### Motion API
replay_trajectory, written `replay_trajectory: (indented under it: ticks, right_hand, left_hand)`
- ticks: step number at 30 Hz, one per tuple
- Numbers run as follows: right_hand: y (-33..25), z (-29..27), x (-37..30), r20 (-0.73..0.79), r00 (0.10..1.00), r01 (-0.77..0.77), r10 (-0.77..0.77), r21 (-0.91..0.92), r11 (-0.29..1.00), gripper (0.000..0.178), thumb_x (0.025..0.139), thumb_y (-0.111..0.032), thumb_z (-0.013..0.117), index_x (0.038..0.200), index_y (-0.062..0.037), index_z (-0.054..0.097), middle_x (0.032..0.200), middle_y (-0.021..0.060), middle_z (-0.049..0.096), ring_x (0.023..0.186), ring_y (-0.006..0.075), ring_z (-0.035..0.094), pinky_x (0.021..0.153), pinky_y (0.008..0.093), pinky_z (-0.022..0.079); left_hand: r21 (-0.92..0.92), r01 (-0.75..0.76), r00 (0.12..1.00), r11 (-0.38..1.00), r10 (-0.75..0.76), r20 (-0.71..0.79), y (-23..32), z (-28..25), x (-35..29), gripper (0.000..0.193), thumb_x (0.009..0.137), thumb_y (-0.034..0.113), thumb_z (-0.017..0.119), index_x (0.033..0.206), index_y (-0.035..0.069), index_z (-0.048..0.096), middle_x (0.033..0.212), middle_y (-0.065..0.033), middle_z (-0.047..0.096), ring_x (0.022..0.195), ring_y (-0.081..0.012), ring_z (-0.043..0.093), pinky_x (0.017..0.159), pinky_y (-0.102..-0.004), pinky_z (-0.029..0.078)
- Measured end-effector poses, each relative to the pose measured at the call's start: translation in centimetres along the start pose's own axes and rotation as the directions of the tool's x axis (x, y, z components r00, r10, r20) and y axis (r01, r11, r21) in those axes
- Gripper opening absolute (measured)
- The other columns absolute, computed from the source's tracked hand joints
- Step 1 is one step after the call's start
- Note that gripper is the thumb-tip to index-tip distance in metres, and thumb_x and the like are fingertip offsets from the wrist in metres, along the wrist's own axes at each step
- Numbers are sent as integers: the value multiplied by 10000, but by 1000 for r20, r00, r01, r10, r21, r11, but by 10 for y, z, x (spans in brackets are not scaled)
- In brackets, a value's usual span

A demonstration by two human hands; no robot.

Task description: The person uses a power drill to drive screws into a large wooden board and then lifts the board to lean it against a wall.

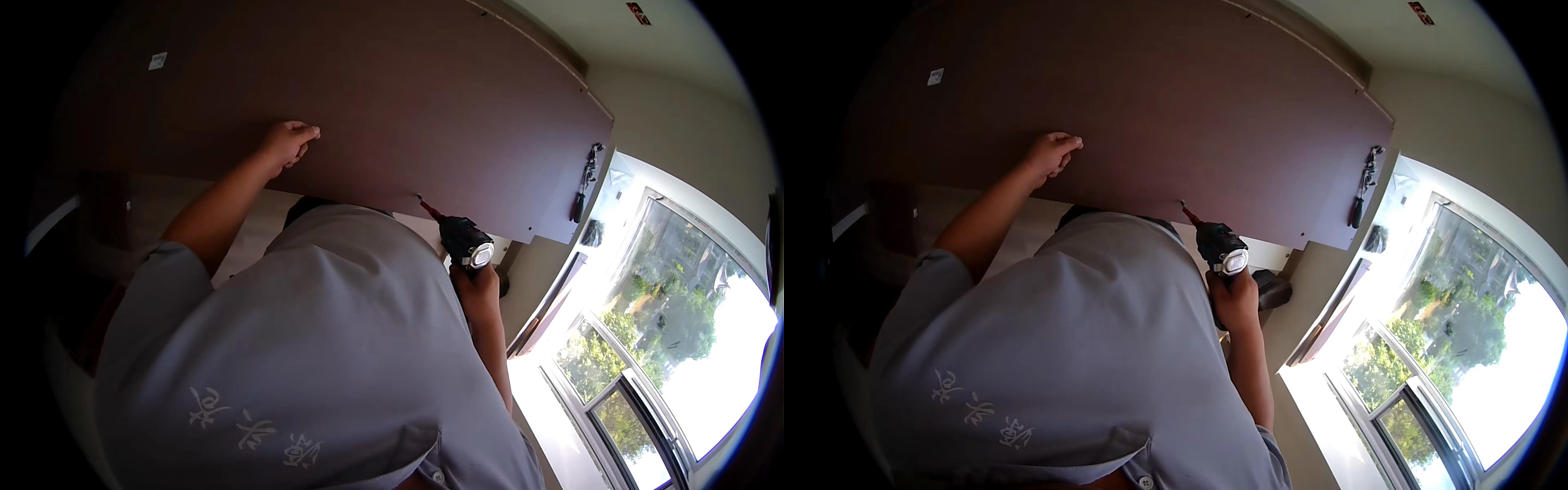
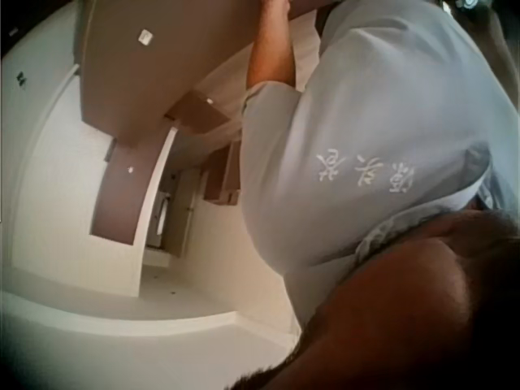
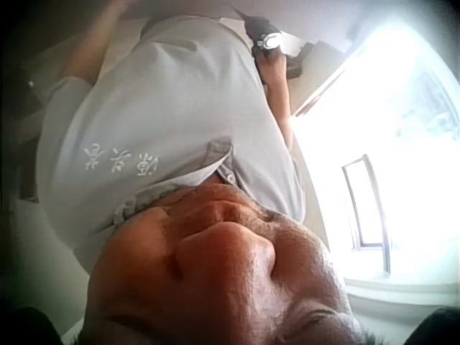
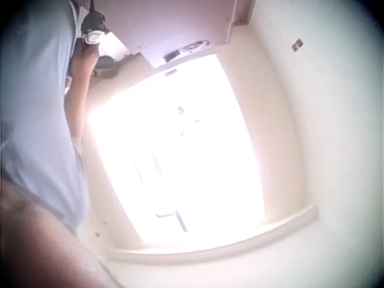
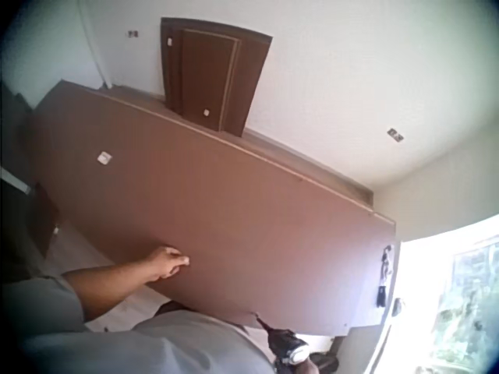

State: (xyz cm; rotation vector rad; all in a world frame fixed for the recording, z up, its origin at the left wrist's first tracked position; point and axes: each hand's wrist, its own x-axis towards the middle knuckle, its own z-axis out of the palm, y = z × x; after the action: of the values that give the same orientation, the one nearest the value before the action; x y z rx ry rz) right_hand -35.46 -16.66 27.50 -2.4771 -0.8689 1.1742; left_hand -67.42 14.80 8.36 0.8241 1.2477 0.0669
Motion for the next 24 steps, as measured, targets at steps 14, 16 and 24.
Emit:
replay_trajectory:
  ticks: [14,16,24]
  right_hand:
    - [-16,-1,3,49,974,226,-220,-212,951,342,886,-159,698,1192,-30,617,978,235,724,917,464,697,772,503,566]
    - [-18,-4,6,76,972,233,-220,-281,931,340,894,-160,690,1197,-26,609,976,243,721,913,468,696,769,512,565]
    - [-20,1,25,114,973,225,-199,-312,923,398,885,-234,710,1204,-23,601,964,233,731,888,460,707,771,526,573]
  left_hand:
    - [-7,-41,999,999,41,-34,-5,4,-4,277,1002,331,667,1037,57,679,628,10,495,479,-64,387,417,-251,270]
    - [-19,-57,998,998,57,-32,-5,3,-6,277,993,332,681,1025,57,686,641,7,512,495,-63,404,430,-249,282]
    - [-5,-92,994,996,91,-55,-4,6,-4,271,993,317,686,999,46,696,639,21,530,538,-57,440,481,-254,331]
